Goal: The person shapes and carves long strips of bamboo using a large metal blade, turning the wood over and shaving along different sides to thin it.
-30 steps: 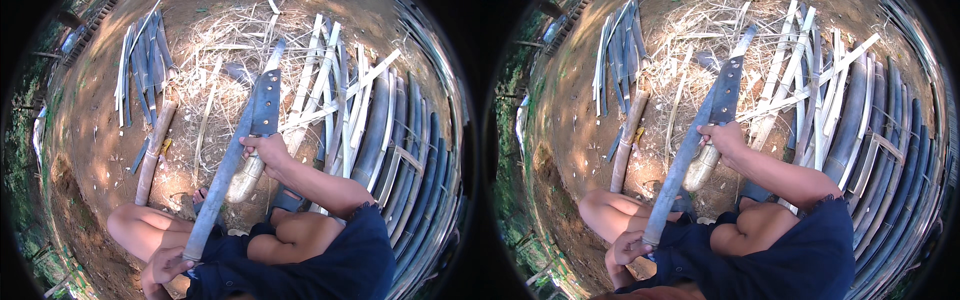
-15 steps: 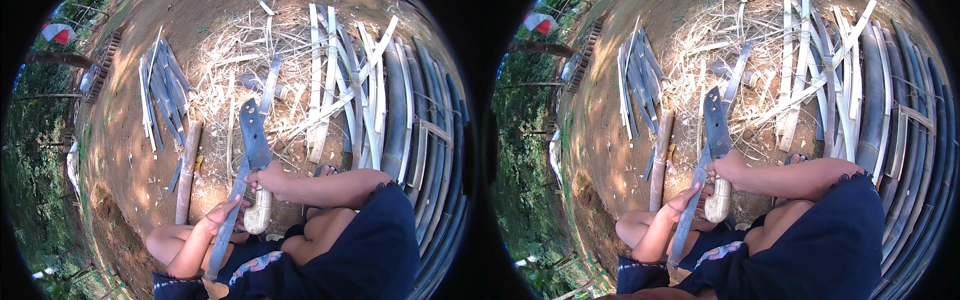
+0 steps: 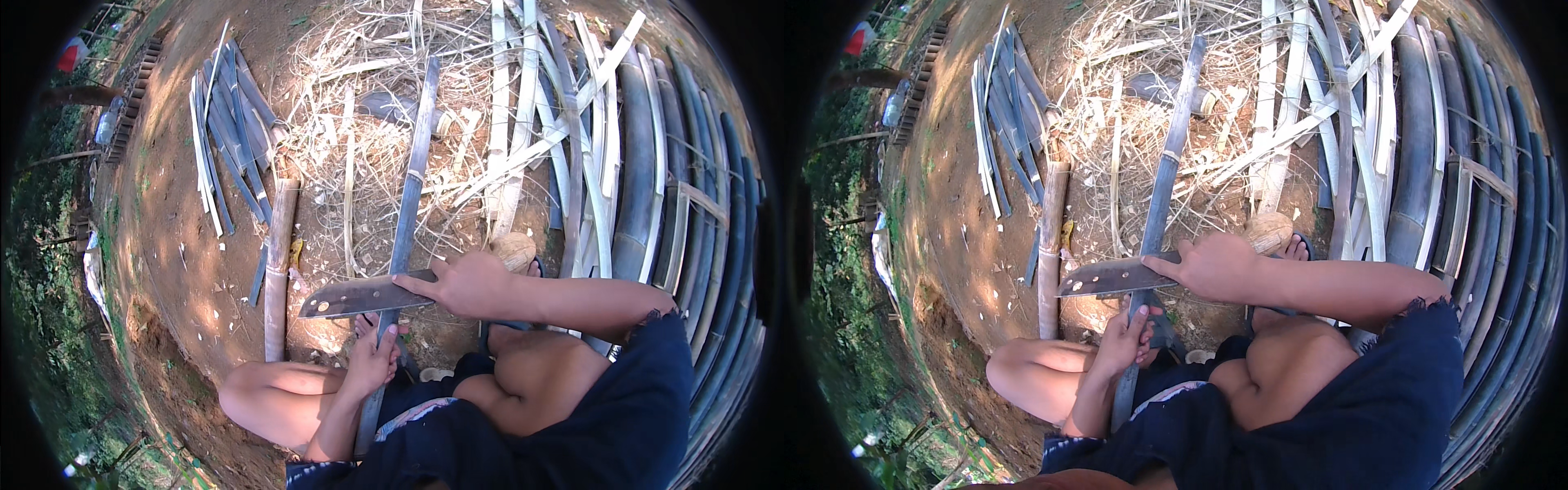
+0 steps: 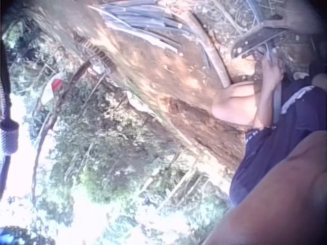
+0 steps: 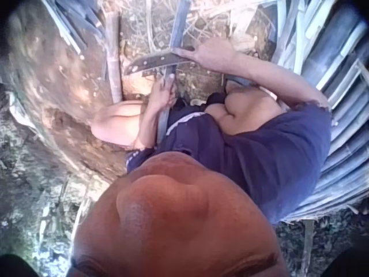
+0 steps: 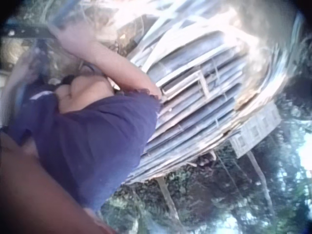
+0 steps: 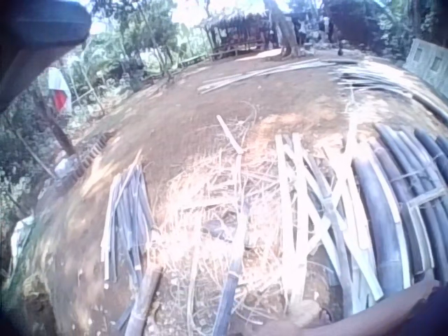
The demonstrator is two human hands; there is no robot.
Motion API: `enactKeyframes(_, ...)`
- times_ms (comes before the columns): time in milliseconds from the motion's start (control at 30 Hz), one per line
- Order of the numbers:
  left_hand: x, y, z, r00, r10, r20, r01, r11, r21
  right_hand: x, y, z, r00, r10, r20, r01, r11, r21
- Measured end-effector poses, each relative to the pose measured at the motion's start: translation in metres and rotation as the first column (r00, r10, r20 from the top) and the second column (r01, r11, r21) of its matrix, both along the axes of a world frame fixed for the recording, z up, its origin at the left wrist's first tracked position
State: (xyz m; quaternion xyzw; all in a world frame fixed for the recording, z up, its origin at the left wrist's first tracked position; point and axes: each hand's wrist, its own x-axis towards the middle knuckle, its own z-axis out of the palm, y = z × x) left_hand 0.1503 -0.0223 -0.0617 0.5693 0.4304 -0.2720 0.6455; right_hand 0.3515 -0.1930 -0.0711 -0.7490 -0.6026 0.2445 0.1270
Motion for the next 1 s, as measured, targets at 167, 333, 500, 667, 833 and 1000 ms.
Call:
enactKeyframes(167, -0.027, -0.006, 0.019, 0.992, -0.124, -0.029, 0.127, 0.948, 0.290, 0.024, -0.007, -0.023, 0.999, -0.015, 0.052, 0.017, 1.000, -0.020)
enactKeyframes(333, -0.068, -0.014, 0.023, 0.977, -0.201, -0.070, 0.213, 0.901, 0.379, 0.103, -0.015, -0.071, 0.894, -0.408, 0.186, 0.441, 0.875, -0.198)
enactKeyframes(500, -0.059, -0.019, 0.024, 0.986, -0.165, -0.027, 0.164, 0.918, 0.361, 0.094, -0.002, -0.055, 0.952, -0.286, 0.110, 0.300, 0.941, -0.155)
enactKeyframes(667, -0.079, -0.020, 0.023, 0.993, -0.103, -0.058, 0.117, 0.936, 0.332, 0.078, 0.006, -0.041, 0.985, 0.025, 0.172, -0.001, 0.990, -0.140)
enactKeyframes(833, -0.069, -0.022, 0.036, 0.971, -0.214, -0.108, 0.239, 0.876, 0.419, 0.177, -0.005, -0.096, 0.855, -0.413, 0.315, 0.477, 0.864, -0.160)
enactKeyframes(1000, -0.068, -0.027, 0.022, 0.988, -0.114, -0.105, 0.142, 0.933, 0.330, 0.103, 0.015, -0.047, 0.991, -0.015, 0.136, 0.046, 0.972, -0.230)
